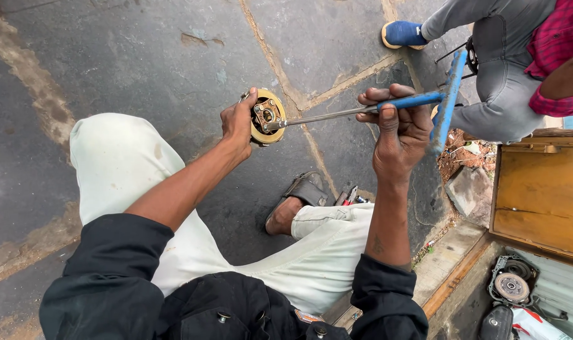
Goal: The person sits on the floor and uses a T-handle wrench to tighten bolts on a circular mechanical part. They rotate the part and apply torque to multiple fasteners in sequence.
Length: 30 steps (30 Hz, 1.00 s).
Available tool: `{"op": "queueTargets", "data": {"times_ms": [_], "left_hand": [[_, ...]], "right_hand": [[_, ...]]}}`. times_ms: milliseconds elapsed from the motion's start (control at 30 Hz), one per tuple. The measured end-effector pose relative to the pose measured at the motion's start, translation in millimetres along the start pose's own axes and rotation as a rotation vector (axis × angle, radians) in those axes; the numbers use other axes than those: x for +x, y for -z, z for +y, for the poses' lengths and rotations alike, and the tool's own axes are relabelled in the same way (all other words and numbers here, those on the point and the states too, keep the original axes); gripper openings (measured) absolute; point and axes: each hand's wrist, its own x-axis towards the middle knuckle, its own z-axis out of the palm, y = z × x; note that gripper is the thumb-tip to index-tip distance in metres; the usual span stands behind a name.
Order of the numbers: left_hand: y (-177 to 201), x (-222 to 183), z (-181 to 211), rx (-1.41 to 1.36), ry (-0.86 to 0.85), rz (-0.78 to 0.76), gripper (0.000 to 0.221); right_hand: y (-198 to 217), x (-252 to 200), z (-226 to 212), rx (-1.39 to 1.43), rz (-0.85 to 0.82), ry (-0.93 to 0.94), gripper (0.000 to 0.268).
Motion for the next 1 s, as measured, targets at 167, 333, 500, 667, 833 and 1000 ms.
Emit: {"op": "queueTargets", "data": {"times_ms": [167, 333, 500, 667, 833, 1000], "left_hand": [[4.2, -2.2, -5.5, 0.043, -0.002, 0.002, 0.036], [7.1, -6.9, -8.2, 0.079, -0.009, -0.020, 0.036], [9.2, -5.5, -12.5, 0.058, -0.008, -0.029, 0.039], [8.9, 3.0, -20.9, -0.049, -0.054, -0.084, 0.043], [4.6, 8.9, -28.4, -0.070, -0.064, -0.089, 0.048], [-0.3, 12.2, -34.0, -0.116, -0.029, -0.056, 0.050]], "right_hand": [[-1.1, 2.4, -6.1, 0.009, -0.044, -0.027, 0.028], [-7.9, 4.3, -7.2, 0.023, -0.042, -0.013, 0.026], [-9.6, 4.9, -13.3, -0.029, -0.039, 0.026, 0.028], [-16.0, 9.1, -32.7, 0.030, -0.136, 0.045, 0.031], [-19.9, 8.9, -31.1, -0.012, -0.155, 0.081, 0.025], [-21.0, 16.8, -16.9, -0.047, -0.108, 0.089, 0.024]]}}
